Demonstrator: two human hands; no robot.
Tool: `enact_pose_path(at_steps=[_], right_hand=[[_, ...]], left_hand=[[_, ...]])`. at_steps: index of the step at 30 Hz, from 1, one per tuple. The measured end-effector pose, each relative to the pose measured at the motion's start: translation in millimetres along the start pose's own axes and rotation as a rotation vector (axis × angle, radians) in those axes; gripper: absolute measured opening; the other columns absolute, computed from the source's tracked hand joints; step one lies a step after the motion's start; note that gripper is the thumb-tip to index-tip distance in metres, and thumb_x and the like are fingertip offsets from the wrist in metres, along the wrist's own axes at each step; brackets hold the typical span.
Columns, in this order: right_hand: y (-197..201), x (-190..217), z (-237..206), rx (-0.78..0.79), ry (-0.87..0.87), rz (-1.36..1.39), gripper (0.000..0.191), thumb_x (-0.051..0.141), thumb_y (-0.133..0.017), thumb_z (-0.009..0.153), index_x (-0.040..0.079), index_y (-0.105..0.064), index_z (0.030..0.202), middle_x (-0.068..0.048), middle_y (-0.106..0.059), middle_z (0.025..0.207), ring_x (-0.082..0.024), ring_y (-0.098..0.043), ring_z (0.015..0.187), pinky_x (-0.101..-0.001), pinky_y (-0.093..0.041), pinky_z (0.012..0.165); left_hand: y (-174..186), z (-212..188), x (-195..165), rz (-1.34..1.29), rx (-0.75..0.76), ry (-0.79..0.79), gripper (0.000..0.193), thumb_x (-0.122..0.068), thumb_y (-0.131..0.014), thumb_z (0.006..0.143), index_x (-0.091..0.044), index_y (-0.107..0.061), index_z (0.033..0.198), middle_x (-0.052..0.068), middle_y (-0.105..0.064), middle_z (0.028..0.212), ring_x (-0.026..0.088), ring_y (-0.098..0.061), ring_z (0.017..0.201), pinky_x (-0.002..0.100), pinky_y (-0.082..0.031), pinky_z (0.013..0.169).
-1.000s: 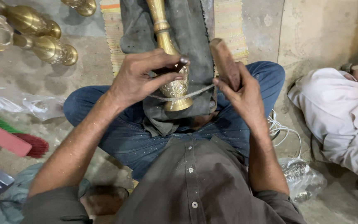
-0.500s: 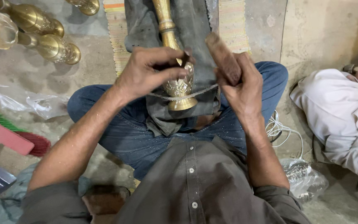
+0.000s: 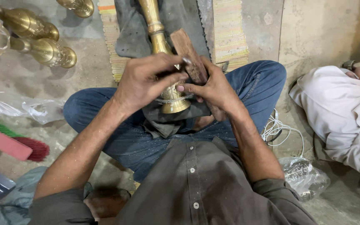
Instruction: The person sits cross-legged on the floor with a brass vase held upright against a padded rest on their lap. They hold a chisel against the vase's decorated surface and strike it with a wooden mallet, repositioning the chisel repeatedly to work the pattern around the vase body.
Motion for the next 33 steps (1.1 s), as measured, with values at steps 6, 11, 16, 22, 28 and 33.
enact_pose_path(at_steps=[6,11,16,22,28,33], right_hand=[[-2,2,-8,-0.015,0.047,-0.017,0.065,0.032,-0.087,0.082,0.003,-0.055,0.131,0.0,-0.066,0.089,-0.004,-0.058,0.064,-0.0218,-0.048,0.05],[5,21,-13,-0.243,0.465,-0.38,0.063,0.04,-0.086,0.092,-0.003,-0.054,0.125,-0.01,-0.068,0.101,-0.015,-0.069,0.091,-0.0265,-0.055,0.076],[3,41,18,-0.189,0.368,-0.481,0.065,0.04,-0.085,0.087,0.008,-0.057,0.136,-0.019,-0.074,0.11,-0.031,-0.076,0.092,-0.0404,-0.06,0.08],[8,104,77,-0.449,0.761,-0.718,0.084,0.036,-0.092,0.086,0.008,-0.042,0.147,-0.027,-0.07,0.125,-0.047,-0.072,0.108,-0.0523,-0.059,0.086],[7,98,88,-0.478,0.448,-0.752,0.09,0.045,-0.095,0.079,0.007,-0.045,0.142,-0.024,-0.074,0.095,-0.046,-0.072,0.088,-0.0545,-0.057,0.07],[29,95,85,-0.493,0.417,-0.847,0.082,0.048,-0.096,0.078,0.006,-0.048,0.13,-0.022,-0.074,0.089,-0.046,-0.072,0.084,-0.0534,-0.056,0.066]], left_hand=[[5,7,-1,-0.038,0.047,-0.015,0.031,-0.02,-0.079,0.1,-0.002,-0.071,0.124,0.01,-0.077,0.11,0.017,-0.077,0.095,0.028,-0.066,0.08],[20,0,25,-0.12,-0.327,0.247,0.008,-0.013,-0.075,0.105,-0.005,-0.074,0.108,0.007,-0.076,0.097,0.012,-0.066,0.072,0.025,-0.05,0.057],[43,27,49,0.024,-0.648,0.147,0.023,-0.022,-0.061,0.117,-0.002,-0.071,0.122,0.005,-0.059,0.094,0.01,-0.05,0.076,0.026,-0.041,0.069],[1,17,26,-0.05,-0.77,0.147,0.03,-0.031,-0.052,0.122,-0.005,-0.066,0.124,0.003,-0.069,0.105,0.012,-0.063,0.095,0.028,-0.053,0.084],[-47,7,2,-0.251,-0.642,0.283,0.023,-0.021,-0.055,0.115,-0.004,-0.061,0.13,0.005,-0.076,0.108,0.012,-0.074,0.102,0.028,-0.06,0.088],[-67,29,-7,-0.195,-0.684,0.231,0.024,-0.018,-0.056,0.114,-0.003,-0.061,0.132,0.008,-0.076,0.114,0.013,-0.076,0.099,0.029,-0.063,0.085]])
Point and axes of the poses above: each hand's wrist, its own z-axis towards the middle knuckle, its own y-axis out of the back of the hand, x = y × z, the point moved 3 cm from there along z, towards the middle knuckle
